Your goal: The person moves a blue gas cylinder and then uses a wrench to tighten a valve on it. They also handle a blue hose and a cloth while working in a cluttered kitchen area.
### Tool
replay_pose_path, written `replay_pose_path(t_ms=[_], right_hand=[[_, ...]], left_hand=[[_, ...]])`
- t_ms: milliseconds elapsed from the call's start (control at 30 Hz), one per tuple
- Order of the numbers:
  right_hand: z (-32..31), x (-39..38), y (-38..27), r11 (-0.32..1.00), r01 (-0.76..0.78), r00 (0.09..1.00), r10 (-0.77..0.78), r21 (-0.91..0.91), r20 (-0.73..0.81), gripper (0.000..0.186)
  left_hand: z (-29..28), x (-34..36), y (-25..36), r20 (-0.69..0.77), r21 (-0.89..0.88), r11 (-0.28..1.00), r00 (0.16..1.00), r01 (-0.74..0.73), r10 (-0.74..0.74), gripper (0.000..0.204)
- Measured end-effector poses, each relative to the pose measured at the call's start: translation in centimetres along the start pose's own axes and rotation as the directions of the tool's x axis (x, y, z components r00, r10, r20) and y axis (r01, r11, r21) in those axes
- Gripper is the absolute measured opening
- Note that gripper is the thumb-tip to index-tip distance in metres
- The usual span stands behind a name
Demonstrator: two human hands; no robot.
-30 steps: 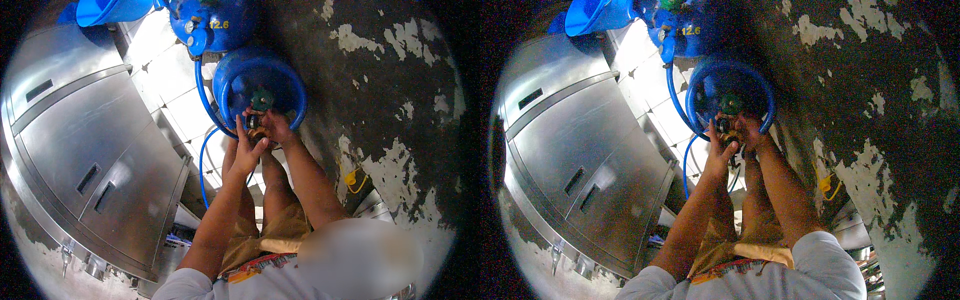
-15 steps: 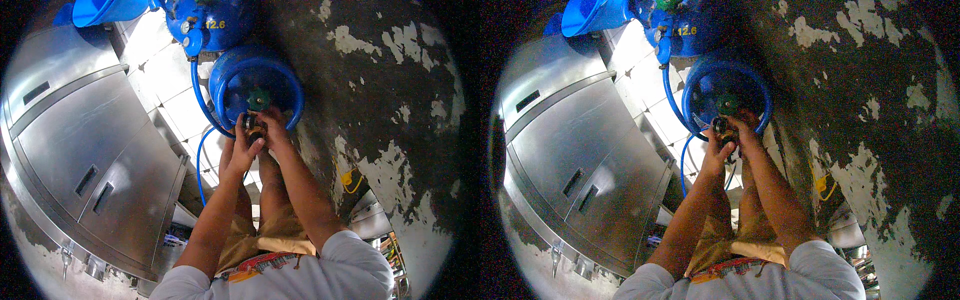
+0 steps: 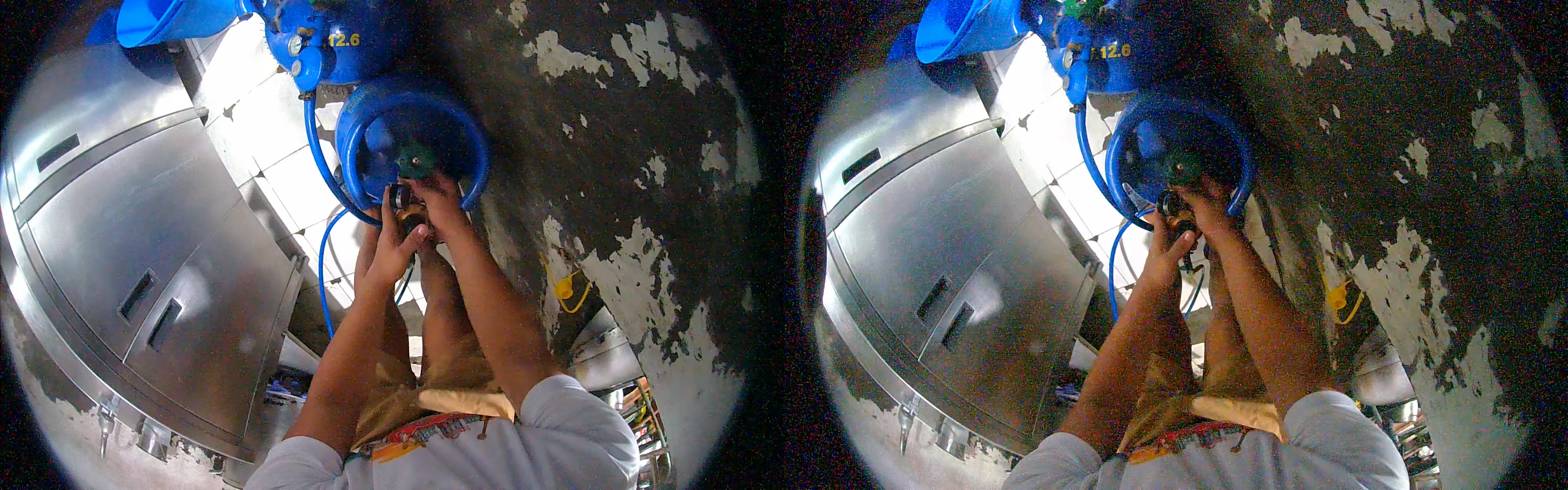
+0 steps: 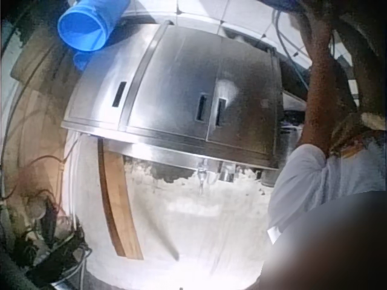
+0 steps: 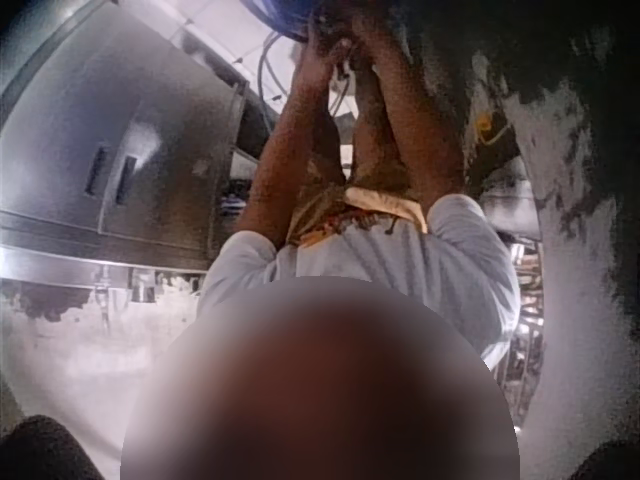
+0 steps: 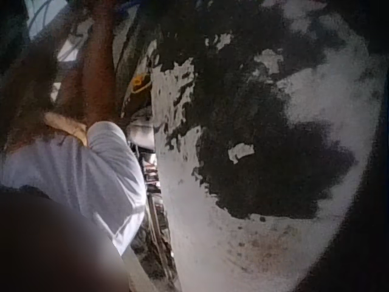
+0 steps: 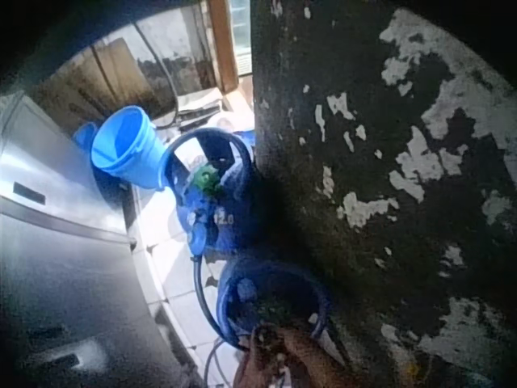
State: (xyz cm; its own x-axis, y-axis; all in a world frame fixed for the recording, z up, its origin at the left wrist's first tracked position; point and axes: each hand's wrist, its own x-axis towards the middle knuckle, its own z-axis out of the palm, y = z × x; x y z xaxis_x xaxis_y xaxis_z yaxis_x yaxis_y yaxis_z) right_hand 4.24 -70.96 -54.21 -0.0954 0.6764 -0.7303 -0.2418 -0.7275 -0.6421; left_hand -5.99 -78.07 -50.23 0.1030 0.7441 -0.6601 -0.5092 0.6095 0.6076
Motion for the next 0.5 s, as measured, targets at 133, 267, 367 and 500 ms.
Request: replay_pose_path(t_ms=[133,267,367,500], right_hand=[[2.2,-0.3,-1.4,0.917,0.09,0.962,-0.181,-0.389,-0.205,0.032],[3.5,-1.8,-4.2,0.98,-0.199,0.979,0.198,-0.005,-0.054,0.037],[-2.5,0.2,-0.3,0.849,-0.334,0.873,0.116,0.408,0.474,0.052],[-2.2,1.8,0.9,0.877,-0.271,0.815,-0.011,0.398,0.58,0.058]], left_hand=[[-1.8,0.5,-2.1,-0.008,0.065,0.997,0.999,-0.043,0.043,0.088],[-2.6,0.0,-2.0,-0.037,0.013,0.999,0.998,-0.05,0.05,0.089],[-0.7,-0.2,0.3,0.014,-0.011,0.999,0.999,-0.045,0.046,0.088],[-0.1,-1.3,0.2,-0.02,-0.047,0.994,0.995,-0.101,0.1,0.088]])
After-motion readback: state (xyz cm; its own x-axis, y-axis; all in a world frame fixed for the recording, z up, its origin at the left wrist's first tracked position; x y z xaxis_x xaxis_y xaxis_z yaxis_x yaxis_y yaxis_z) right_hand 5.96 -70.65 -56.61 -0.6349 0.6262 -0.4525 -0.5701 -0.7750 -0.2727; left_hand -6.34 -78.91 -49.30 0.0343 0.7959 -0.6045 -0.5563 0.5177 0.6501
